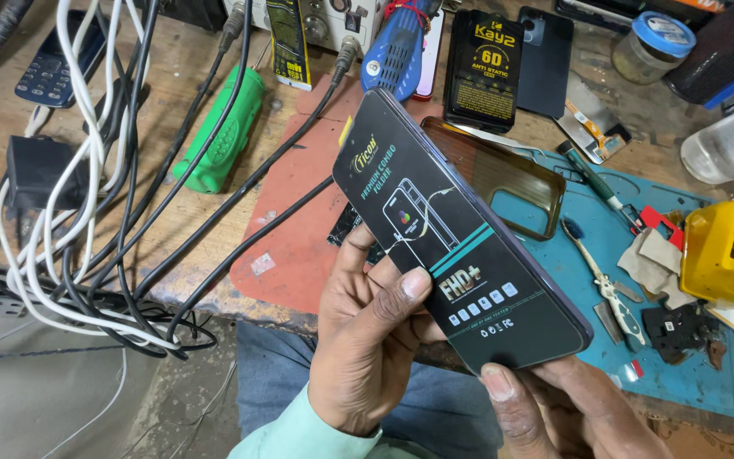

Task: The person uses a precision screwdriver to remove screws from the back of a disassembled smartphone. They then pick up a black Ticon card holder, inspect it, and place it down. The person resumes using the screwdriver on the phone's internal components.

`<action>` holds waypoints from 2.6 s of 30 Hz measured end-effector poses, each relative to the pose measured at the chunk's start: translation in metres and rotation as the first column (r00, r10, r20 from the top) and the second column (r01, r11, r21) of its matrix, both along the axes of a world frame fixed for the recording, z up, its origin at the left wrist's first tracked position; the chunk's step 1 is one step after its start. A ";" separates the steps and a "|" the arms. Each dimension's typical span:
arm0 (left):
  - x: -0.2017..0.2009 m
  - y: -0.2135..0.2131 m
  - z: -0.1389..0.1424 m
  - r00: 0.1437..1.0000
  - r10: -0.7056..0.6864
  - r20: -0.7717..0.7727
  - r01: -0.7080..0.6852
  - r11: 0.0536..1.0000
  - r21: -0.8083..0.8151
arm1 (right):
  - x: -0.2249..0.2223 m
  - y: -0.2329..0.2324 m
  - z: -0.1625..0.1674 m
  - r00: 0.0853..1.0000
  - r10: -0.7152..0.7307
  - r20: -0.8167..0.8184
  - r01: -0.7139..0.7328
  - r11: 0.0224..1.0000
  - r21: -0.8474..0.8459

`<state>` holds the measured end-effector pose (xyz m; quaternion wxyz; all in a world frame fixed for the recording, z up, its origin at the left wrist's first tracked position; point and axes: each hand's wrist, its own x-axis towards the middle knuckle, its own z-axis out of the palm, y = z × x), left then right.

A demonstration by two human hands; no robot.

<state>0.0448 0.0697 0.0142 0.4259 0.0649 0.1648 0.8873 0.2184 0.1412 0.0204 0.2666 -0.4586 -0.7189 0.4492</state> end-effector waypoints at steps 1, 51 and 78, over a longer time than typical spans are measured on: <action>0.000 0.000 0.000 1.000 0.003 0.001 -0.003 1.000 -0.003 | 0.003 0.001 -0.004 1.000 -0.030 0.001 0.030 0.999 -0.012; -0.021 -0.040 0.040 0.235 0.189 -0.953 -0.441 0.895 0.069 | 0.117 0.115 -0.099 0.890 0.225 0.397 -0.116 0.953 -0.280; 0.002 -0.013 -0.001 0.978 -0.050 -0.203 0.036 0.997 -0.073 | 0.042 0.032 -0.039 0.961 0.059 0.271 -0.115 0.974 0.195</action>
